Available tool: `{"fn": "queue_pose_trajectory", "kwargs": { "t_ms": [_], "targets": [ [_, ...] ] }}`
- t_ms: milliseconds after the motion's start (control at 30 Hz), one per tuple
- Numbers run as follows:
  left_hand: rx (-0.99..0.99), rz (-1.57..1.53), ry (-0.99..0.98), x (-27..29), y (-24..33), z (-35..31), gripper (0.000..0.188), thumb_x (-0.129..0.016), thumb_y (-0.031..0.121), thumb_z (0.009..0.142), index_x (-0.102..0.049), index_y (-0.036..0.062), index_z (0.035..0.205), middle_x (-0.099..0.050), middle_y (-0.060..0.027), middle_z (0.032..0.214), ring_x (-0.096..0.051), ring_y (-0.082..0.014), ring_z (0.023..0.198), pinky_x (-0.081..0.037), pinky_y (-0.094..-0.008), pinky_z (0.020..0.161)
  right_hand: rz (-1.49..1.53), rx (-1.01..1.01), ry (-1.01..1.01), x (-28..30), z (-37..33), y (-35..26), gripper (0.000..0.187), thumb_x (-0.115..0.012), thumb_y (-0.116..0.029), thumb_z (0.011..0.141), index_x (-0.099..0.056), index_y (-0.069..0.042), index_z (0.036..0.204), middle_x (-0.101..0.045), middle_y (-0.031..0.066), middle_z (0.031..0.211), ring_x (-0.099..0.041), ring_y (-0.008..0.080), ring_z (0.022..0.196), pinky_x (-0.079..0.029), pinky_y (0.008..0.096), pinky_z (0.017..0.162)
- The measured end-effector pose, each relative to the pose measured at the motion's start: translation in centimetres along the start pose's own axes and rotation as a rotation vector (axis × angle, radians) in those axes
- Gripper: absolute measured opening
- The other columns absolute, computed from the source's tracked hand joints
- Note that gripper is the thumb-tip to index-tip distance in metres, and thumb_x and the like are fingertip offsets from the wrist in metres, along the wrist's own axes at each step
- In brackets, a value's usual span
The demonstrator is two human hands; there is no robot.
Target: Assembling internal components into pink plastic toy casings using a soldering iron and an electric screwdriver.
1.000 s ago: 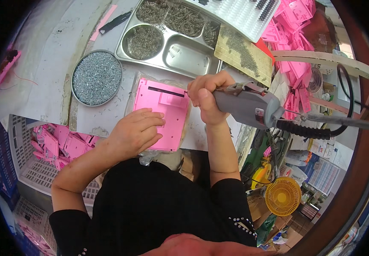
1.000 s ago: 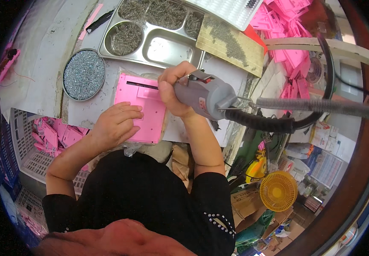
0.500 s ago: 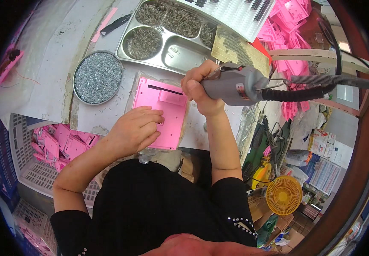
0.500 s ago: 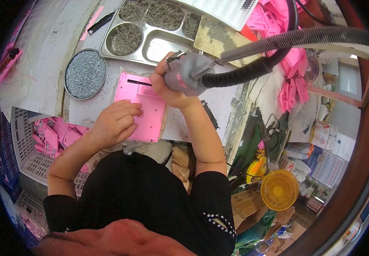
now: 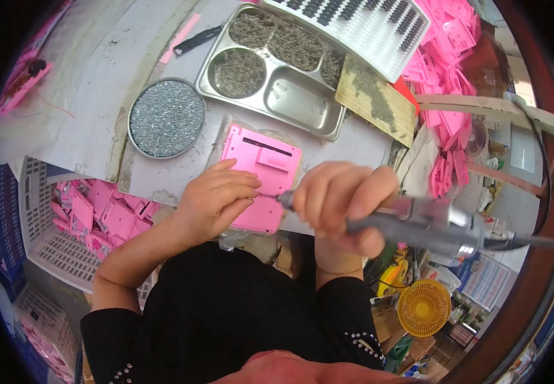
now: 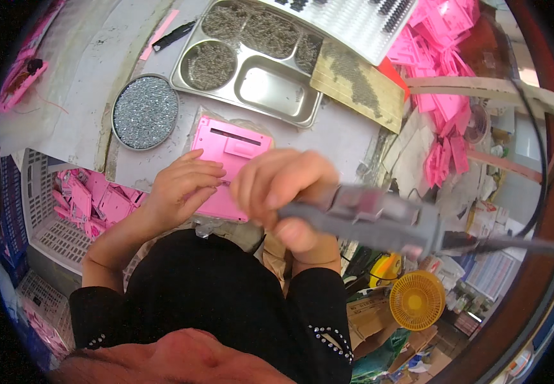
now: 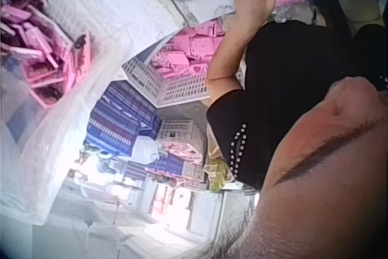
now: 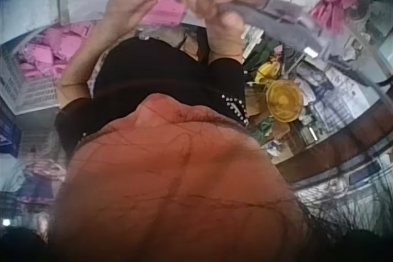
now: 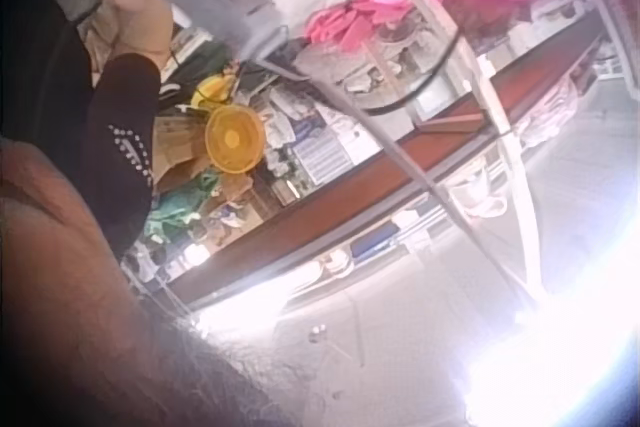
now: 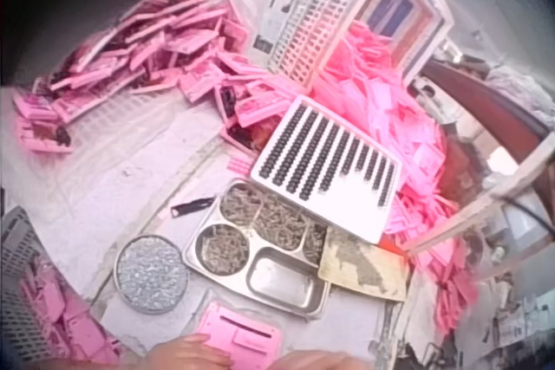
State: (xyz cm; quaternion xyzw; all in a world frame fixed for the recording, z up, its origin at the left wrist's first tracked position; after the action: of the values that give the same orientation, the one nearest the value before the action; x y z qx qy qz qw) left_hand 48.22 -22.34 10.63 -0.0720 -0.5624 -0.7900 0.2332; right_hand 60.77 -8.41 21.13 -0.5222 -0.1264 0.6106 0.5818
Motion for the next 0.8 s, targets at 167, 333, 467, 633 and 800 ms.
{"fn": "queue_pose_trajectory", "kwargs": {
  "t_ms": [167,333,467,633,800],
  "targets": [
    [0.047,0.031,0.045,1.5,0.7,0.3,0.016,-0.078,0.005,0.082,-0.071,0.0077,0.096,-0.076,-0.0069,0.103,-0.073,-0.0224,0.1,-0.043,-0.0528,0.112,-0.125,-0.026,0.056,-2.0,0.1,2.0,0.033,-0.078,-0.035,0.093,-0.055,-0.012,0.097,-0.051,-0.0019,0.057,-0.05,0.0147,0.046,-0.039,0.0306,0.045],
    [-0.024,0.224,0.06,2.5,0.6,0.0,0.018,-0.08,0.007,0.08,-0.07,0.008,0.096,-0.074,-0.0058,0.098,-0.072,-0.0215,0.096,-0.036,-0.0558,0.115,-0.034,-0.114,0.032,-1.9,0.3,2.9,0.024,-0.076,-0.015,0.09,-0.057,-0.006,0.101,-0.059,0.0059,0.069,-0.055,0.0195,0.059,-0.047,0.0358,0.059],
    [-0.066,0.318,0.071,4.3,-0.7,0.8,0.019,-0.081,0.015,0.078,-0.07,0.0076,0.093,-0.071,-0.0044,0.104,-0.069,-0.023,0.1,-0.034,-0.0582,0.114,-0.049,-0.066,0.066,-1.5,1.6,3.7,0.027,-0.076,-0.015,0.092,-0.053,-0.006,0.102,-0.057,0.0063,0.07,-0.052,0.0175,0.058,-0.047,0.0358,0.058],
    [0.315,0.787,0.068,10.0,-6.6,1.7,0.018,-0.08,0.017,0.08,-0.072,0.0136,0.096,-0.066,-0.0013,0.106,-0.06,-0.0236,0.103,-0.035,-0.0479,0.102,-0.171,0.068,0.145,2.2,4.2,6.7,0.029,-0.072,-0.016,0.095,-0.046,-0.006,0.102,-0.054,0.0061,0.069,-0.049,0.0138,0.057,-0.046,0.0328,0.056],
    [0.151,0.737,0.211,9.9,-6.8,1.3,0.01,-0.078,0.015,0.082,-0.071,0.014,0.09,-0.065,0.0021,0.095,-0.06,-0.0214,0.099,-0.033,-0.0433,0.096,-0.234,0.043,0.141,2.8,4.7,8.6,0.023,-0.066,-0.016,0.097,-0.046,-0.005,0.099,-0.048,0.0045,0.062,-0.046,0.014,0.054,-0.04,0.033,0.05]
  ]
}}
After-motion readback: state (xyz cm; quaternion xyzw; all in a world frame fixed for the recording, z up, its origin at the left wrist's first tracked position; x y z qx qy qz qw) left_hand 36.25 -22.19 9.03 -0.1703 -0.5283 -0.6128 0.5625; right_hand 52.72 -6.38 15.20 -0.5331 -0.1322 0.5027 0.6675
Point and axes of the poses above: each hand's wrist, its own z-axis towards the middle knuckle, its own x-axis out of the back of the hand, y = z × x, the point moved 3 cm from there along z, towards the middle knuckle
